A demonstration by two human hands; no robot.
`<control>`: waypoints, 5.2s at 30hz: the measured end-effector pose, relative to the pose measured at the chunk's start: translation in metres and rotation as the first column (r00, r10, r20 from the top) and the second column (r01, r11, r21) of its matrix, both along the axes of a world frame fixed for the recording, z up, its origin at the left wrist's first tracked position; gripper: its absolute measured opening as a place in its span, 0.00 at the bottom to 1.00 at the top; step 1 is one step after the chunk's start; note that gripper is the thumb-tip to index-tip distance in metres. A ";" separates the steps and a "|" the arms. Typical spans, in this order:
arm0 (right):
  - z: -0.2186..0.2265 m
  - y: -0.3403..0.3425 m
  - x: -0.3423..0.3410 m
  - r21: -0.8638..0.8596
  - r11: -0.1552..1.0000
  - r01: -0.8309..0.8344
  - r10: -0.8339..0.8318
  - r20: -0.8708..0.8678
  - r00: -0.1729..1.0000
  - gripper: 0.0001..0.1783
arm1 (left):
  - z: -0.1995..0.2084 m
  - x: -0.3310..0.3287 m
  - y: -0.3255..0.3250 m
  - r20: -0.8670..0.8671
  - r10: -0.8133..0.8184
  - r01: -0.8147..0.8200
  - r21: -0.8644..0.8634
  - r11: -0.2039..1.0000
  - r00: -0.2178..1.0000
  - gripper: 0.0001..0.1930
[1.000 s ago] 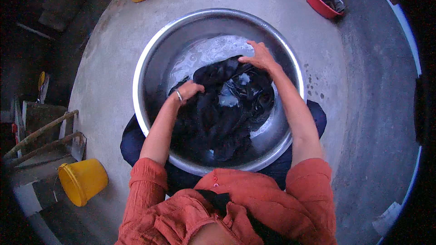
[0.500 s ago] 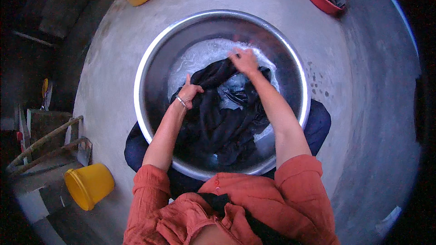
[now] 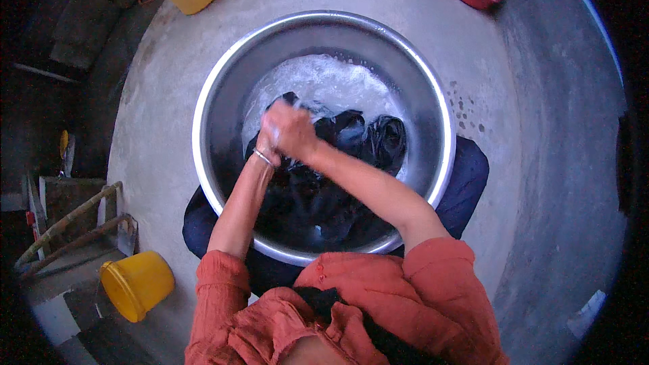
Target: The person is hand-washing dark-colored clothes in a large metal basin filled with soapy water. They repeatedly submerge, agitate, and wring the garments to clean them. The task is performed by hand without any mechanical tools.
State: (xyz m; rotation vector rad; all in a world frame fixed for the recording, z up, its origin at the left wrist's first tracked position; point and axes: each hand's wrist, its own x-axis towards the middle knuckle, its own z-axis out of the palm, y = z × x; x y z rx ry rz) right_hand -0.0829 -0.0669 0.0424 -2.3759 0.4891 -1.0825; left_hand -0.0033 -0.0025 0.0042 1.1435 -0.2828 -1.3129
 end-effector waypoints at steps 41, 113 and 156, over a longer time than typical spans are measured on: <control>0.045 -0.057 -0.134 0.336 0.926 0.174 0.097 -0.655 0.749 0.19 | 0.067 0.004 -0.010 -0.263 -0.136 0.177 0.141 0.974 0.955 0.21; -0.088 -0.099 -0.039 0.153 0.890 0.430 -0.312 -0.482 0.818 0.11 | 0.002 -0.042 -0.033 -0.278 -0.043 0.081 0.126 0.989 0.960 0.23; 0.005 0.014 -0.050 0.078 0.986 -0.148 0.156 -0.118 0.981 0.10 | -0.011 -0.015 -0.017 0.013 -0.061 0.062 -0.058 0.996 0.998 0.17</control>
